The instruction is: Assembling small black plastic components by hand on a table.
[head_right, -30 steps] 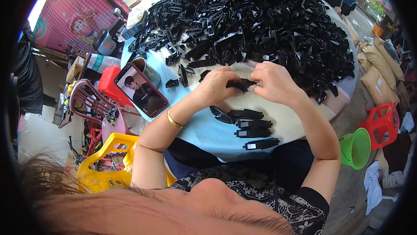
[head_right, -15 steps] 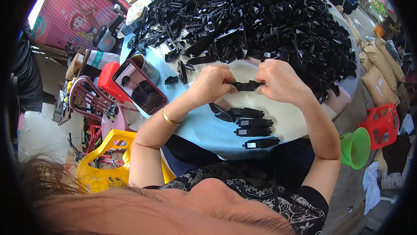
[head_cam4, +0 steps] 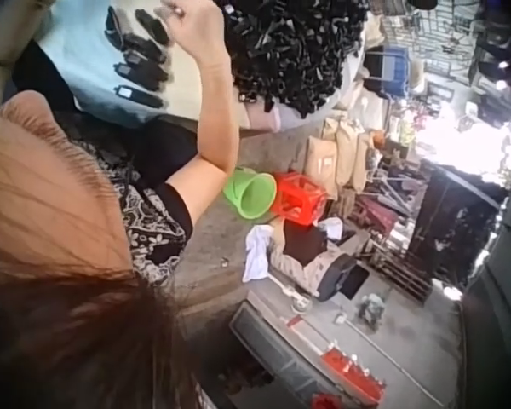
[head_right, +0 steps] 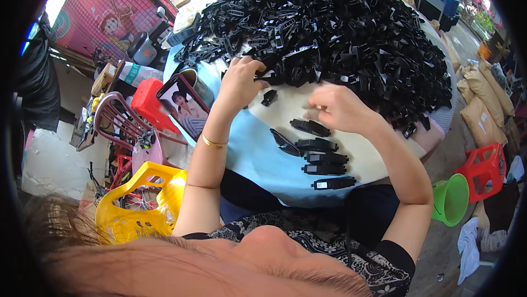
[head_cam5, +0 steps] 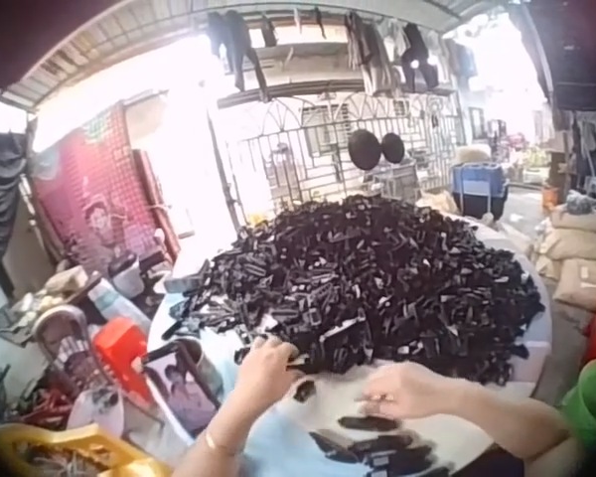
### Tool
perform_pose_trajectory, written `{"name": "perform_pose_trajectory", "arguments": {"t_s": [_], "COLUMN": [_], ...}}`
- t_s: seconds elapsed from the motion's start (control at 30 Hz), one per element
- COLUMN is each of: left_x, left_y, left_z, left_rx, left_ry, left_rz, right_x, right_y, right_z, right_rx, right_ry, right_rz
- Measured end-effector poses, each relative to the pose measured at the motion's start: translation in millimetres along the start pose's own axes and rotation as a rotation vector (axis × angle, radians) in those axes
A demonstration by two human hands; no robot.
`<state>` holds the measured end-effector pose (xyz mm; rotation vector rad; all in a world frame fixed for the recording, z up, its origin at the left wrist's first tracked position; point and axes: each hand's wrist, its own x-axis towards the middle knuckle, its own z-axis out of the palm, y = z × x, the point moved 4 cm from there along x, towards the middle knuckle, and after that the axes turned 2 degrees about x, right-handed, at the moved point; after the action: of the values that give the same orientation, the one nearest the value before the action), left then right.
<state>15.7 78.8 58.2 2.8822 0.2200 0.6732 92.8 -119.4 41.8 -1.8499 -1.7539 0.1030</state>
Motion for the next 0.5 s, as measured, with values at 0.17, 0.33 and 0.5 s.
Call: {"name": "perform_pose_trajectory", "arguments": {"t_s": [0.17, 0.33, 0.5], "left_x": [1, 0, -6], "left_y": [-17, -17, -10], "left_z": [19, 32, 39], "left_rx": [0.092, 0.138, -0.047], "left_ry": [-0.141, -0.090, -0.072], "left_rz": [-0.048, -0.050, -0.008], "right_x": [45, 71, 49], "right_y": [-19, -7, -11], "right_z": [31, 61, 41], "right_rx": [-0.082, -0.185, -0.133], "right_ry": [0.044, -0.027, -0.123], "right_rz": [-0.207, -0.183, -0.080]}}
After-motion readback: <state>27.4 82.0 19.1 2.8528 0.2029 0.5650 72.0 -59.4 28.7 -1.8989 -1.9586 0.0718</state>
